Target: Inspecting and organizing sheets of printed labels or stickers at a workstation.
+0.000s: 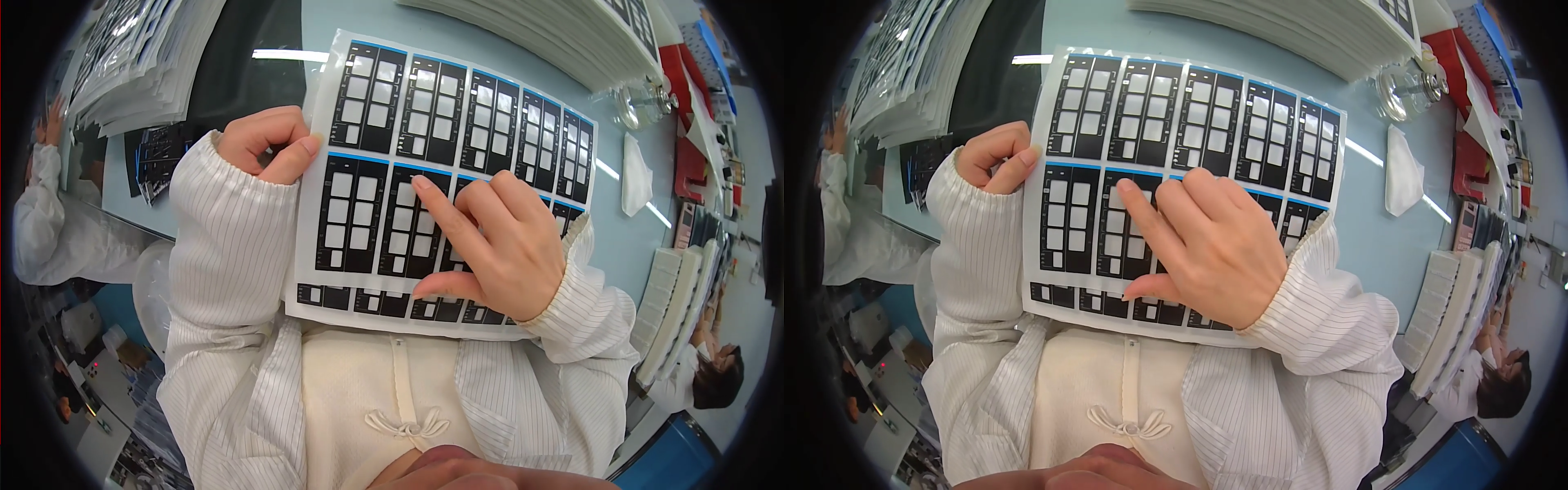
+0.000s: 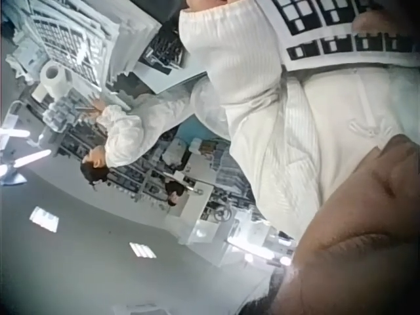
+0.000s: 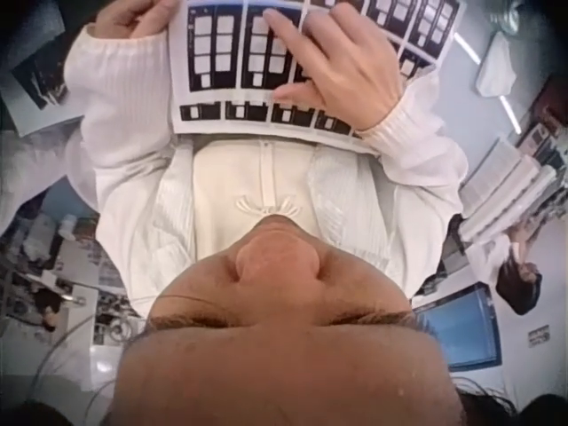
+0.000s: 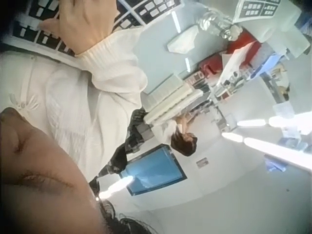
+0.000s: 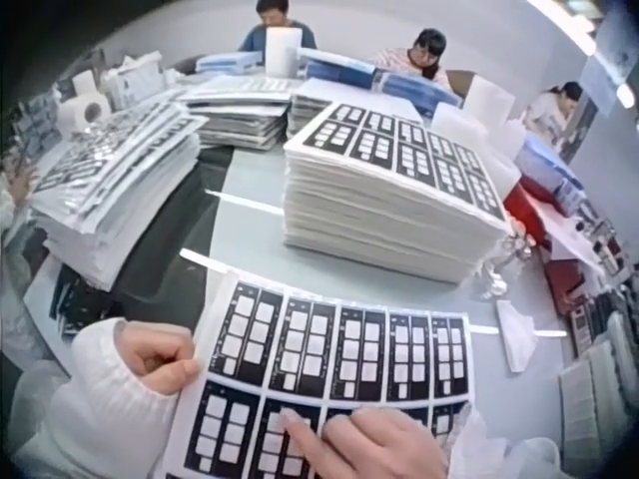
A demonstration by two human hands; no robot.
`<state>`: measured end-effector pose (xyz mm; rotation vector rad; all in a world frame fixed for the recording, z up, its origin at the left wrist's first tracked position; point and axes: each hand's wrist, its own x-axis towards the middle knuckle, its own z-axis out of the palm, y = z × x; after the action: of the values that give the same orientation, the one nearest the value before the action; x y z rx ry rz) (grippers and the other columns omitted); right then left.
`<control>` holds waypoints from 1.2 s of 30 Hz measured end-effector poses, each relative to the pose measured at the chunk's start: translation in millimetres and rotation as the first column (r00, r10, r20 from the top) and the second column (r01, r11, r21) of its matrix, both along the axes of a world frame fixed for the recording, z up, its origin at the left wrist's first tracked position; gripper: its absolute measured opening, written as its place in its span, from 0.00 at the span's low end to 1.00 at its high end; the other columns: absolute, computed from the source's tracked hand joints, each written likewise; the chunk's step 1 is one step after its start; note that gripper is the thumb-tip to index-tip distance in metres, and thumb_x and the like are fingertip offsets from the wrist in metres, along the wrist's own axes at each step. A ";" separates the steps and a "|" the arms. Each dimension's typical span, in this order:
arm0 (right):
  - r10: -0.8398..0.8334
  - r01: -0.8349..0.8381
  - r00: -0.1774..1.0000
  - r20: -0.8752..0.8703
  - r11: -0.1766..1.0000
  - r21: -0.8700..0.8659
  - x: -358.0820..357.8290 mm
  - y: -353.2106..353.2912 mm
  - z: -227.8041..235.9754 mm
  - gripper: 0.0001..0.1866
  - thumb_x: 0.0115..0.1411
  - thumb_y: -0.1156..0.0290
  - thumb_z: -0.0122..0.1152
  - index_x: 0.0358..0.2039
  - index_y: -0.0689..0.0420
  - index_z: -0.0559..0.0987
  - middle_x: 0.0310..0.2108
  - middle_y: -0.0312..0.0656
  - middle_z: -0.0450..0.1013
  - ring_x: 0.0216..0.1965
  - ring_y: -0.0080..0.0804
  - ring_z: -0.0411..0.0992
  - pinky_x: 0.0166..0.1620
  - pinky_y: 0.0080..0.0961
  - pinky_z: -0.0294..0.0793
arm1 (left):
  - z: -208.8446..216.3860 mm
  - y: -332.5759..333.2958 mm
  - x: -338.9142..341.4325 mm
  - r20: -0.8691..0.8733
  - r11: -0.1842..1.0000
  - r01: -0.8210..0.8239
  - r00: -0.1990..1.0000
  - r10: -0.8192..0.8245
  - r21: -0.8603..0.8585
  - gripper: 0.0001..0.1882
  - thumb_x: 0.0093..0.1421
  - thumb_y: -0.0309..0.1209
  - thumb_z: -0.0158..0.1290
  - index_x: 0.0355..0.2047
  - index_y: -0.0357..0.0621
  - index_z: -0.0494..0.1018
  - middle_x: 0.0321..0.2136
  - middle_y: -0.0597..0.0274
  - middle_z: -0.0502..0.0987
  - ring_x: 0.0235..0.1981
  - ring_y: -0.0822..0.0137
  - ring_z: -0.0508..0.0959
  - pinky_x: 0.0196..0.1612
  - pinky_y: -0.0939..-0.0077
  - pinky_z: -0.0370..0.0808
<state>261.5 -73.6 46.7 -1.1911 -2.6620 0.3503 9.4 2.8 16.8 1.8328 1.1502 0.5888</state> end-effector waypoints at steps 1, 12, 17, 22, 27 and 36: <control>0.011 -0.011 1.000 0.000 1.000 -0.001 -1.2 -1.0 -1.3 0.39 0.38 0.48 0.58 0.46 0.65 0.70 0.28 0.39 0.60 0.29 0.32 0.60 0.32 0.25 0.65 | 0.2 -1.4 -0.4 0.000 1.000 -0.011 1.000 0.011 -0.001 0.12 0.55 0.27 0.49 0.16 0.36 0.65 0.16 0.63 0.66 0.19 0.74 0.67 0.25 0.80 0.65; 0.094 -0.085 0.993 -0.074 0.989 0.124 -5.3 -3.7 -13.3 0.32 0.47 0.51 0.58 0.44 0.66 0.72 0.22 0.36 0.59 0.24 0.30 0.56 0.27 0.26 0.58 | -8.3 -3.4 -2.3 0.024 0.998 -0.026 0.999 0.025 0.061 0.15 0.55 0.29 0.49 0.14 0.39 0.61 0.15 0.65 0.62 0.16 0.75 0.62 0.21 0.80 0.60; 0.121 -0.108 0.988 -0.095 0.986 0.129 -3.8 -3.3 -10.1 0.28 0.47 0.53 0.59 0.40 0.64 0.75 0.22 0.35 0.60 0.24 0.29 0.57 0.27 0.25 0.59 | 1.8 -3.0 0.9 -0.024 1.000 -0.025 0.999 0.026 0.015 0.13 0.55 0.27 0.49 0.16 0.37 0.65 0.15 0.64 0.66 0.18 0.75 0.66 0.24 0.80 0.64; 0.217 -0.194 0.972 -0.090 0.958 0.211 -0.5 -4.6 -11.9 0.27 0.46 0.52 0.60 0.38 0.63 0.76 0.21 0.34 0.59 0.23 0.29 0.57 0.27 0.24 0.58 | -6.5 -2.9 -0.3 0.024 0.998 -0.038 0.999 0.037 0.045 0.15 0.55 0.29 0.49 0.14 0.40 0.61 0.14 0.65 0.62 0.16 0.75 0.62 0.21 0.80 0.60; 0.022 -0.012 0.997 -0.068 0.990 0.138 -4.3 0.4 -12.4 0.30 0.46 0.49 0.58 0.40 0.63 0.75 0.23 0.35 0.60 0.25 0.29 0.58 0.28 0.25 0.59 | -7.5 -2.7 -1.1 0.030 0.999 -0.029 0.999 0.028 0.046 0.15 0.55 0.29 0.49 0.14 0.39 0.61 0.14 0.65 0.62 0.16 0.75 0.62 0.21 0.80 0.60; 0.118 -0.101 0.987 -0.105 0.982 0.160 -5.6 -1.5 -13.9 0.28 0.47 0.52 0.58 0.40 0.64 0.75 0.23 0.35 0.61 0.26 0.29 0.58 0.29 0.26 0.60 | -8.3 -3.3 -3.1 -0.003 0.997 -0.027 1.000 0.027 0.074 0.15 0.56 0.30 0.49 0.14 0.40 0.61 0.14 0.65 0.63 0.16 0.75 0.62 0.21 0.80 0.60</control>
<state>255.9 -75.1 32.8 -0.9524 -2.6073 0.2180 6.3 -0.5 8.5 1.8847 1.1715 0.6515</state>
